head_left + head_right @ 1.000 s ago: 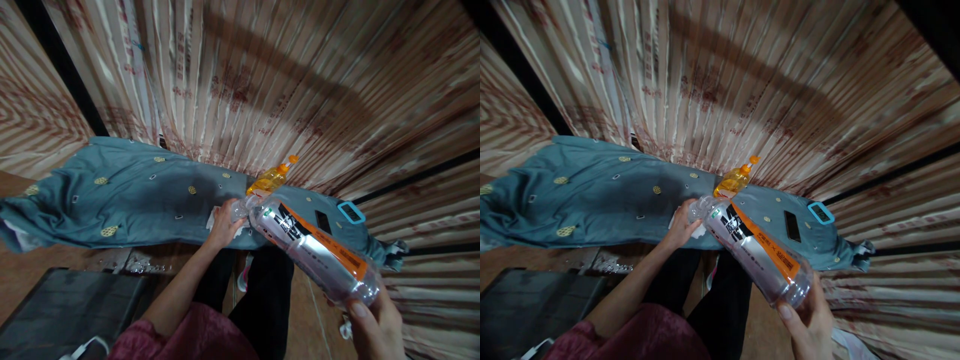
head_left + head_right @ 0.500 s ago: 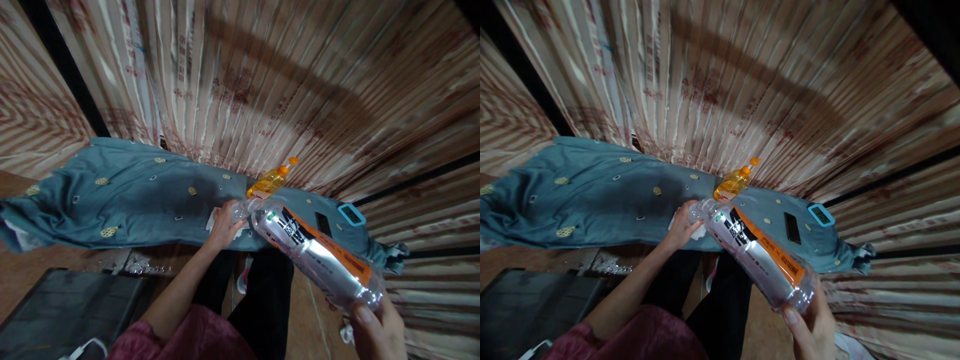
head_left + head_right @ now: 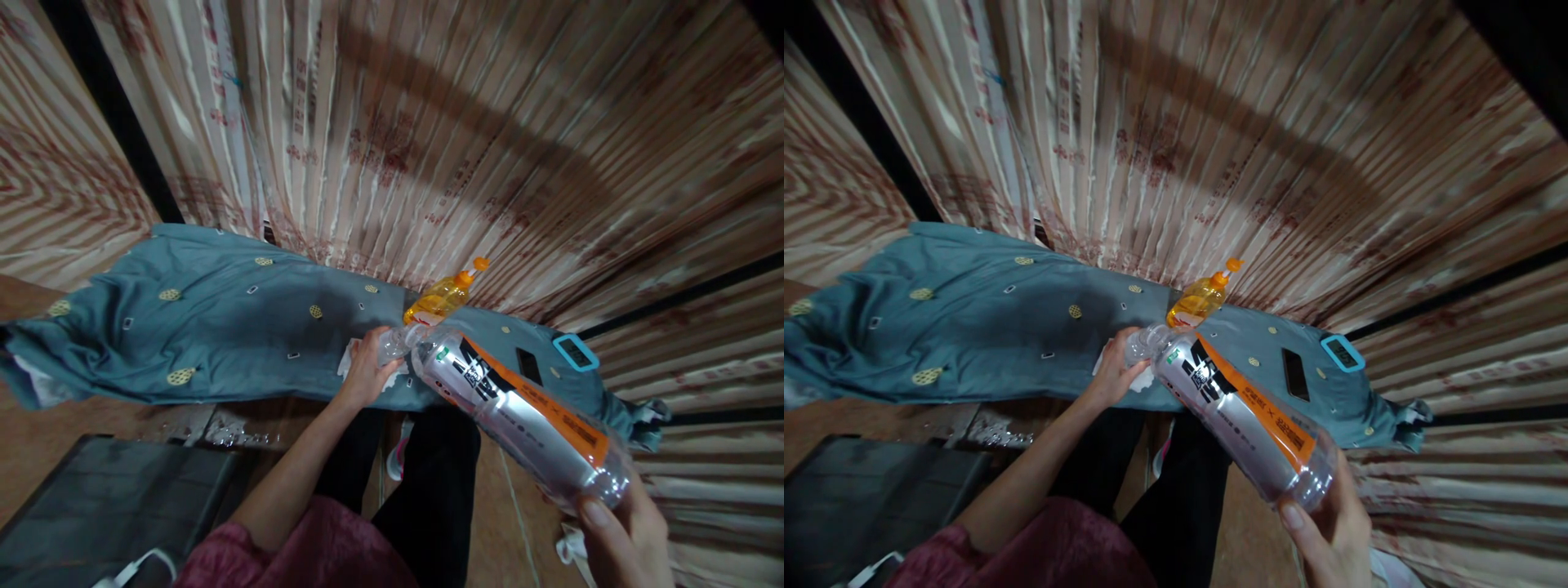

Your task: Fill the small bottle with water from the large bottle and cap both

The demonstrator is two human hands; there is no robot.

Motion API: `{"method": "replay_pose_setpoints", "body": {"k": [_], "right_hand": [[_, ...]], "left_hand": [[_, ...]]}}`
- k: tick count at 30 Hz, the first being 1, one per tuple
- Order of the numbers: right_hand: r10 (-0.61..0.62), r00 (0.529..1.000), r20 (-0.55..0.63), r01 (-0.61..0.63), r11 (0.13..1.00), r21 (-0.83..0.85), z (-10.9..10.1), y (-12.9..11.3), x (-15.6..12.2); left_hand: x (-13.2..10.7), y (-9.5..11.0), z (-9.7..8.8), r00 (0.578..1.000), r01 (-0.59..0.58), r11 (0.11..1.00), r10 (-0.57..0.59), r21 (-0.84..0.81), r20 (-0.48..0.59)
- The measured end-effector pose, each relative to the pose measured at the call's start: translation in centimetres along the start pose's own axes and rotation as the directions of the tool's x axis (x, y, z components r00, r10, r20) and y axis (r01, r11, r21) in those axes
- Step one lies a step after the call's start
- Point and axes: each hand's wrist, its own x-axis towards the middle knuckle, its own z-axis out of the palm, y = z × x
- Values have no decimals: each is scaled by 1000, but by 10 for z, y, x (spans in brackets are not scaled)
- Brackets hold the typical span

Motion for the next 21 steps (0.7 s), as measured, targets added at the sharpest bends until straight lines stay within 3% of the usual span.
{"method": "replay_pose_setpoints", "body": {"k": [3, 11, 16, 21], "right_hand": [[122, 992, -29, -117, 985, 128, 7, -17, 1], [204, 973, -108, -183, 967, 178, 24, -58, 1], [269, 959, -92, -248, 949, 195, 23, -60, 0], [224, 971, -83, -209, 965, 160, 19, -53, 2]], "left_hand": [[0, 2, 0, 1000, 21, 1000, -21, 1, 5], [0, 4, -1, 999, 43, 999, -43, -6, 12], [0, 5, 0, 998, 55, 998, -55, 4, 3], [0, 4, 1, 999, 46, 999, -46, 8, -13]]}}
